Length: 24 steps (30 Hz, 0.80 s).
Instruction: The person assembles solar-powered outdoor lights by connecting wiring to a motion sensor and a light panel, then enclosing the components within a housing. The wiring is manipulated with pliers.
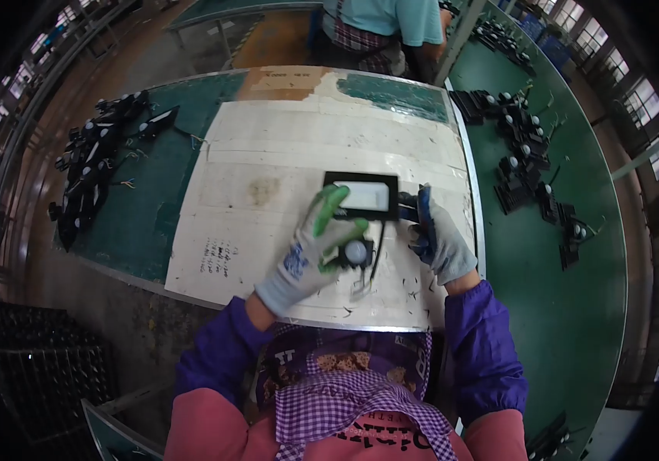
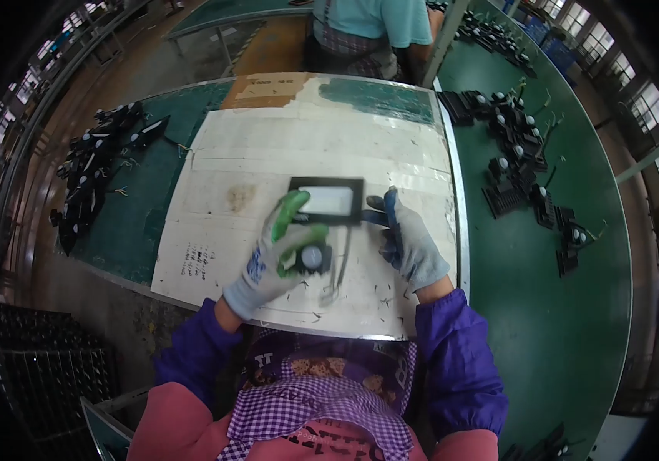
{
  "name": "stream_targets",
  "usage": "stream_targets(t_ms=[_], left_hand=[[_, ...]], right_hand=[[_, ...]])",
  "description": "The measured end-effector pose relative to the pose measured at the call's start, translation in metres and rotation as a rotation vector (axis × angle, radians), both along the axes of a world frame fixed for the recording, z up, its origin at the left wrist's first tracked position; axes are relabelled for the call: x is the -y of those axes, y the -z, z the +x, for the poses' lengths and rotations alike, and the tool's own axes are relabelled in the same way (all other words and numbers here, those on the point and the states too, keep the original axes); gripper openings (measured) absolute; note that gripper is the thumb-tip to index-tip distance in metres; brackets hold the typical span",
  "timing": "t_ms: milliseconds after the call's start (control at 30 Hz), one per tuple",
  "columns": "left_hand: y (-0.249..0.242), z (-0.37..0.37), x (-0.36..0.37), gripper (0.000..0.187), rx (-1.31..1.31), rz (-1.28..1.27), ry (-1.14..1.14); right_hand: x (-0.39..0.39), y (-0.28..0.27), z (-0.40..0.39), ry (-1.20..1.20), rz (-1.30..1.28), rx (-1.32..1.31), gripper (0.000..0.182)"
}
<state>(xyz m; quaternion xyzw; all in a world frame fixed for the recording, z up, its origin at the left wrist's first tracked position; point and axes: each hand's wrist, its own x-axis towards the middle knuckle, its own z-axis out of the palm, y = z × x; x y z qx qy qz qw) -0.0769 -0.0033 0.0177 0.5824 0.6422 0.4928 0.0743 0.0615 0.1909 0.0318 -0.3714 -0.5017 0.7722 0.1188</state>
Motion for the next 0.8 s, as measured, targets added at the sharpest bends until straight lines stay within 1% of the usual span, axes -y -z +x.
stream_targets(t_ms=[33, 67, 100, 167, 200, 233, 267, 333, 367, 400, 433, 467, 533, 567, 600, 633, 667, 700, 733, 767, 800], left_hand=[[-0.003, 0.009, 0.003, 0.061, -0.096, -0.032, 0.035], [-0.007, 0.016, 0.005, 0.062, -0.192, -0.061, 0.068], [-0.013, 0.022, 0.008, 0.074, -0.276, -0.047, 0.113], [-0.010, 0.041, 0.008, 0.083, 0.192, 0.116, 0.130], [-0.008, 0.050, 0.010, 0.089, 0.423, 0.193, 0.140], [0.002, 0.055, 0.013, 0.099, 0.442, 0.092, 0.067], [0.008, 0.064, 0.014, 0.098, 0.718, 0.096, 0.121], [0.003, 0.084, 0.011, 0.095, 1.273, 0.084, 0.224], [0.012, 0.094, 0.012, 0.088, 1.316, 0.011, 0.259], [0.025, 0.101, 0.015, 0.074, 1.153, -0.050, 0.359], [0.048, 0.109, 0.012, 0.065, 1.072, 0.083, 0.430], [0.073, 0.118, 0.007, 0.057, 0.987, 0.213, 0.496], [0.070, 0.124, 0.007, 0.050, 0.686, 0.242, 0.391], [0.067, 0.124, 0.008, 0.049, 0.468, 0.144, 0.229], [0.061, 0.123, 0.008, 0.050, 0.248, 0.047, 0.069], [0.062, 0.125, 0.009, 0.048, 0.252, 0.060, 0.026], [0.065, 0.125, 0.009, 0.047, 0.256, 0.069, 0.046], [0.070, 0.125, 0.010, 0.047, 0.263, 0.078, 0.068], [0.073, 0.126, 0.011, 0.047, 0.272, 0.085, 0.091], [0.067, 0.128, 0.013, 0.047, 0.303, 0.058, 0.106], [0.070, 0.132, 0.014, 0.046, 0.405, 0.049, 0.142]], right_hand=[[0.001, 0.006, 0.003, -0.028, -0.007, -0.093, 0.049], [0.001, 0.005, 0.017, -0.054, 0.004, -0.037, 0.044], [0.008, -0.013, 0.025, -0.081, 0.015, 0.018, 0.040], [0.016, -0.001, 0.035, -0.039, -0.107, -0.134, 0.033], [0.025, -0.008, 0.041, -0.004, -0.176, -0.145, 0.032], [0.031, -0.004, 0.049, 0.086, -0.263, -0.222, 0.033], [0.039, -0.003, 0.055, 0.153, -0.298, -0.287, 0.034], [0.049, 0.000, 0.065, 0.196, -0.403, -0.321, 0.033], [0.061, 0.000, 0.066, 0.255, -0.338, -0.299, 0.032], [0.078, -0.005, 0.064, 0.311, -0.272, -0.274, 0.031], [0.090, -0.007, 0.066, 0.366, -0.207, -0.247, 0.030], [0.091, 0.011, 0.077, 0.311, -0.247, -0.155, 0.032], [0.104, 0.012, 0.084, 0.250, -0.184, -0.101, 0.033], [0.104, 0.008, 0.083, 0.296, -0.165, -0.054, 0.035], [0.103, 0.010, 0.086, 0.335, -0.013, -0.025, 0.035], [0.099, 0.014, 0.092, 0.369, 0.139, 0.006, 0.035], [0.094, 0.016, 0.097, 0.401, 0.294, 0.039, 0.035], [0.093, -0.004, 0.103, 0.328, 0.411, 0.211, 0.035], [0.092, -0.002, 0.110, 0.299, 0.730, 0.240, 0.035], [0.092, -0.004, 0.111, 0.248, 0.861, 0.229, 0.034], [0.091, -0.009, 0.111, 0.197, 0.990, 0.217, 0.033]])
